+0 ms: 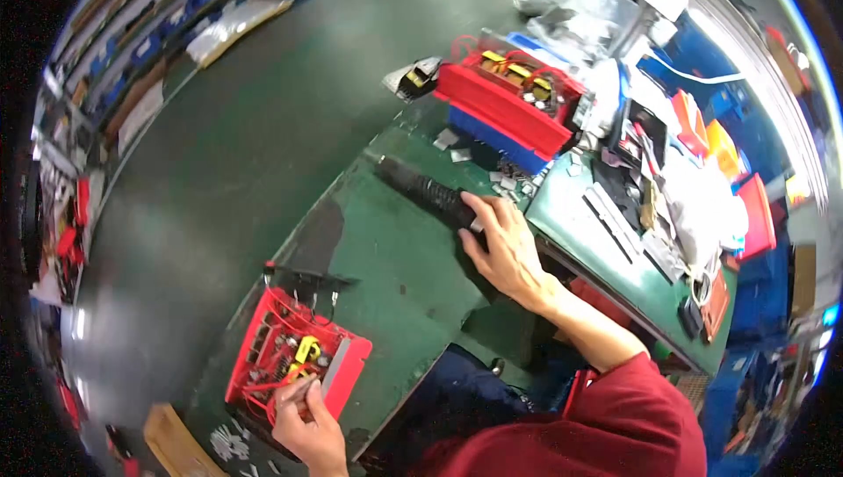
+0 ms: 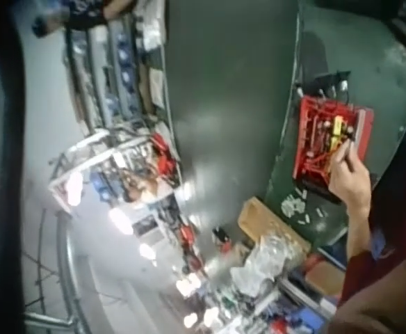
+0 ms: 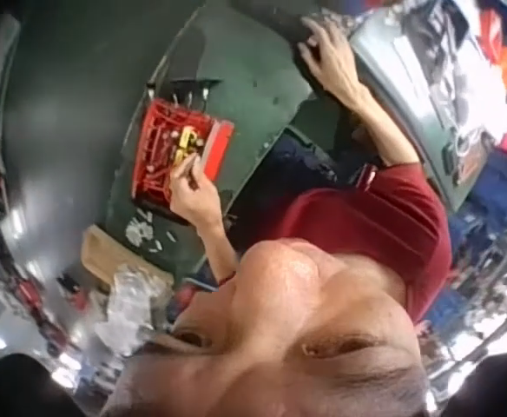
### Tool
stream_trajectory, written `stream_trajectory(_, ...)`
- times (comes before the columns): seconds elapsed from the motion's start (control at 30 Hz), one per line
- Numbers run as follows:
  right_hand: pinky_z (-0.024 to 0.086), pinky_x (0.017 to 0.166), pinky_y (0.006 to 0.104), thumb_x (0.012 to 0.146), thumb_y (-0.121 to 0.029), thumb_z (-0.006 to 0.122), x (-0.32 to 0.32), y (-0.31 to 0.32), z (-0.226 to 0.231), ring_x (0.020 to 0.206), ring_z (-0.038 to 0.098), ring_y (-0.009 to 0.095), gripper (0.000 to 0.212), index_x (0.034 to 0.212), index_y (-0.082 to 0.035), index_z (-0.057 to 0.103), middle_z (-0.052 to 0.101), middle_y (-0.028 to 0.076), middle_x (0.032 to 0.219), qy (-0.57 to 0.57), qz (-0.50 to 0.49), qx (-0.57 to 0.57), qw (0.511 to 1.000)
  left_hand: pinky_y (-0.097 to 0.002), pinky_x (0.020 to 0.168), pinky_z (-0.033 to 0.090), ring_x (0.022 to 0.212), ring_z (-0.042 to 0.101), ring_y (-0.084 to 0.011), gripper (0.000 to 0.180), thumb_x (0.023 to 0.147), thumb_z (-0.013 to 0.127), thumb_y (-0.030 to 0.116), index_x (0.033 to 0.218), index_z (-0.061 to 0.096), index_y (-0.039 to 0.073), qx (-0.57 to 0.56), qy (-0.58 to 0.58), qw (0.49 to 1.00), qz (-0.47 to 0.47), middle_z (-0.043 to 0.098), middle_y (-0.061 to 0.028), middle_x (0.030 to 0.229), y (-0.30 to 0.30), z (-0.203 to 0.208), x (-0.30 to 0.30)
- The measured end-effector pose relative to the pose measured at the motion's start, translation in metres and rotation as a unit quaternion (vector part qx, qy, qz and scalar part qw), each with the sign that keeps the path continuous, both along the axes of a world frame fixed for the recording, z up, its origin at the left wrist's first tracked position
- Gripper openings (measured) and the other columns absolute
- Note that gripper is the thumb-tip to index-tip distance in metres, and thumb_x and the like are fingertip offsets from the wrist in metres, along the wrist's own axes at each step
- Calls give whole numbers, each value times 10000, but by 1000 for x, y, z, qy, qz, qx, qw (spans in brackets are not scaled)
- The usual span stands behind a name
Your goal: Assembling an electronic device by fastening screws into a red housing using an electric screwdriver.
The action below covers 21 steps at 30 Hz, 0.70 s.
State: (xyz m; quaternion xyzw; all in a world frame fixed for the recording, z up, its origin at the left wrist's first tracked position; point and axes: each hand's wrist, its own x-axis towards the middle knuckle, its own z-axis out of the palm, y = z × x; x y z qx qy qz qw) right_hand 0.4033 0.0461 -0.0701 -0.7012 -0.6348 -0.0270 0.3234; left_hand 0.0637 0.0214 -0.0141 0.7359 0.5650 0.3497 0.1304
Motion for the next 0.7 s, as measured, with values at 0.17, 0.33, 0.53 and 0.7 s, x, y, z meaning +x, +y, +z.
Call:
stream_trajectory(0.17, 472, 765, 427, 817, -146, 750, 3, -6, 17, 896, 552, 354, 689, 1420, -22, 441, 538, 172, 974, -28, 27, -37, 999, -301, 624, 559, 737, 698, -209, 72, 893, 682, -33, 952, 642, -44, -9, -99, 995, -20, 675, -115, 903, 0, -34, -2)
stream_trajectory(0.33, 484, 690, 450, 800, -171, 749, -26, -80, 24, 820, 568, 365, 699, 1410, -53, 430, 524, 178, 961, 31, 23, -127, 991, -292, 637, 553, 747, 689, -192, 64, 910, 656, -41, 967, 630, -55, -14, -88, 995, -38, 669, -115, 913, -1, -30, -4)
stream_trajectory(0.53, 509, 805, 358, 830, -228, 755, -44, -117, 16, 911, 632, 203, 564, 1282, 10, 517, 645, 146, 1023, 413, 50, -196, 888, -300, 659, 543, 764, 678, -179, 75, 913, 660, -29, 977, 630, -53, -11, -104, 994, -29, 672, -110, 916, -3, -37, -13)
stream_trajectory(0.7, 417, 590, 256, 819, -256, 741, -22, -94, 23, 634, 567, 109, 245, 874, -35, 648, 626, 38, 721, 621, 36, -249, 743, -284, 663, 527, 747, 663, -161, 78, 916, 666, -11, 978, 629, -40, -14, -89, 995, -46, 674, -97, 903, 3, -33, -6)
